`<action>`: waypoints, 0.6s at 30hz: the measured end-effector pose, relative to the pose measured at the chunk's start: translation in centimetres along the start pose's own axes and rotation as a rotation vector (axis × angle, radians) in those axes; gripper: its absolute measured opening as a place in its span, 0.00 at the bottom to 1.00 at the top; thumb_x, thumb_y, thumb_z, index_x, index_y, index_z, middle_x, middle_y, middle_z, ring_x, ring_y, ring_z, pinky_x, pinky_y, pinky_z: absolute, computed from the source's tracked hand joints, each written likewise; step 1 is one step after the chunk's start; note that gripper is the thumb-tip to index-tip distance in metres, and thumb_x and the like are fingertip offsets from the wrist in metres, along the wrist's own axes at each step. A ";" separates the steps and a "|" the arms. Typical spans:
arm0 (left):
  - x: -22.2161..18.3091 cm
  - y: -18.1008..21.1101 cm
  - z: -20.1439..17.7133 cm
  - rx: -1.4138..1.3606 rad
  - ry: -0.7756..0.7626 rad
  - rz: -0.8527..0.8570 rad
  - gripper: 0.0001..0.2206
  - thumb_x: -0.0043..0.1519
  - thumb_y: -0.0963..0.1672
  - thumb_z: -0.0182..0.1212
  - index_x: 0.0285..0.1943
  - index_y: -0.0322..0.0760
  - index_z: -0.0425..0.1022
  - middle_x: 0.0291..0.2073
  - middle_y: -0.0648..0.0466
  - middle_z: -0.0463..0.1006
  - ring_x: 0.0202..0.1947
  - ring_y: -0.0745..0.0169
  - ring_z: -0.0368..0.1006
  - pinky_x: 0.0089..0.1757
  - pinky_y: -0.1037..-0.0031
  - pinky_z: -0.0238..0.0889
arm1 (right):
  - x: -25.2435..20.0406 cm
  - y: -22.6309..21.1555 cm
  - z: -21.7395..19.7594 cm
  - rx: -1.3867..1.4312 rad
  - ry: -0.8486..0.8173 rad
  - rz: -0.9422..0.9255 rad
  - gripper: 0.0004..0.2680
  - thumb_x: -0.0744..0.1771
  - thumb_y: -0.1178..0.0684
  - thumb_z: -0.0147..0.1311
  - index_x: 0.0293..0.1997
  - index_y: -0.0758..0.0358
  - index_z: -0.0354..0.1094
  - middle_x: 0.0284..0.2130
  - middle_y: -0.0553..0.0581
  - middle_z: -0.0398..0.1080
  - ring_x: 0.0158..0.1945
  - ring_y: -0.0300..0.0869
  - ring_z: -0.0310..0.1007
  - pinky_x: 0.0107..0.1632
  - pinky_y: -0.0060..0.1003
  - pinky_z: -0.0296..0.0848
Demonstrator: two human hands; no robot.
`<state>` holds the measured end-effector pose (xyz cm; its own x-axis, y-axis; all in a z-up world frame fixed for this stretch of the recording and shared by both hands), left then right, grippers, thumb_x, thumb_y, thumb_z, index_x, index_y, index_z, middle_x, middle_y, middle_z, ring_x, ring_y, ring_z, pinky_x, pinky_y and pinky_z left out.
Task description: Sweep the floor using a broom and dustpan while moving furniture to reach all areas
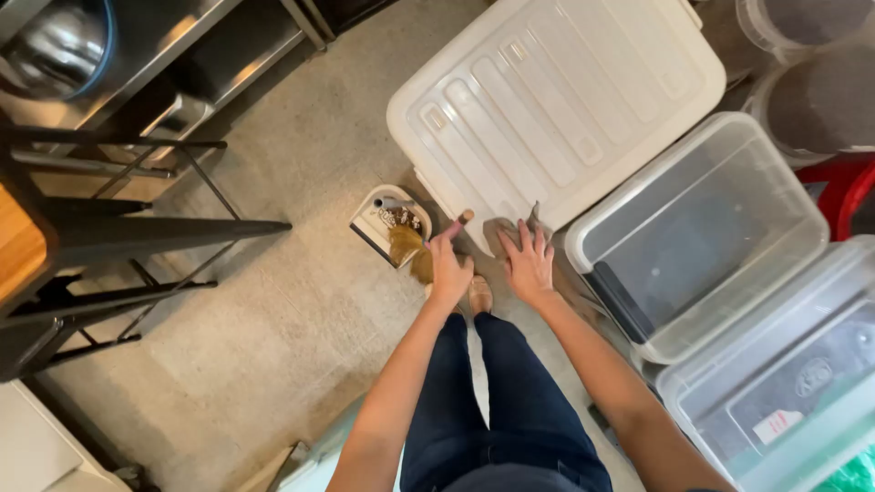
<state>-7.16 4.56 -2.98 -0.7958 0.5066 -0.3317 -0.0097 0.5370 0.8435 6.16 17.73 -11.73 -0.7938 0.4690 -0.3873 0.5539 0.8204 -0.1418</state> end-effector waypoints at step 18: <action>7.2 -15.7 6.4 -0.040 -0.022 -0.222 0.28 0.54 0.32 0.57 0.66 0.38 0.68 0.55 0.42 0.67 0.51 0.42 0.77 0.45 0.63 0.76 | 34.9 -11.6 1.0 -0.015 0.177 -0.511 0.24 0.69 0.45 0.53 0.75 0.30 0.50 0.76 0.52 0.42 0.79 0.59 0.34 0.69 0.60 0.57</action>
<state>-8.84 4.07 -21.28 -0.7580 0.3940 -0.5199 -0.2072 0.6103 0.7646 -27.73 24.21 -24.52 -0.9920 0.0556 -0.1131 0.0834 0.9624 -0.2586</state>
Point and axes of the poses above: each hand's wrist, its own x-axis towards the middle knuckle, its own z-axis out of the palm, y = z × x, the point moved 9 cm from there along x, towards the middle knuckle
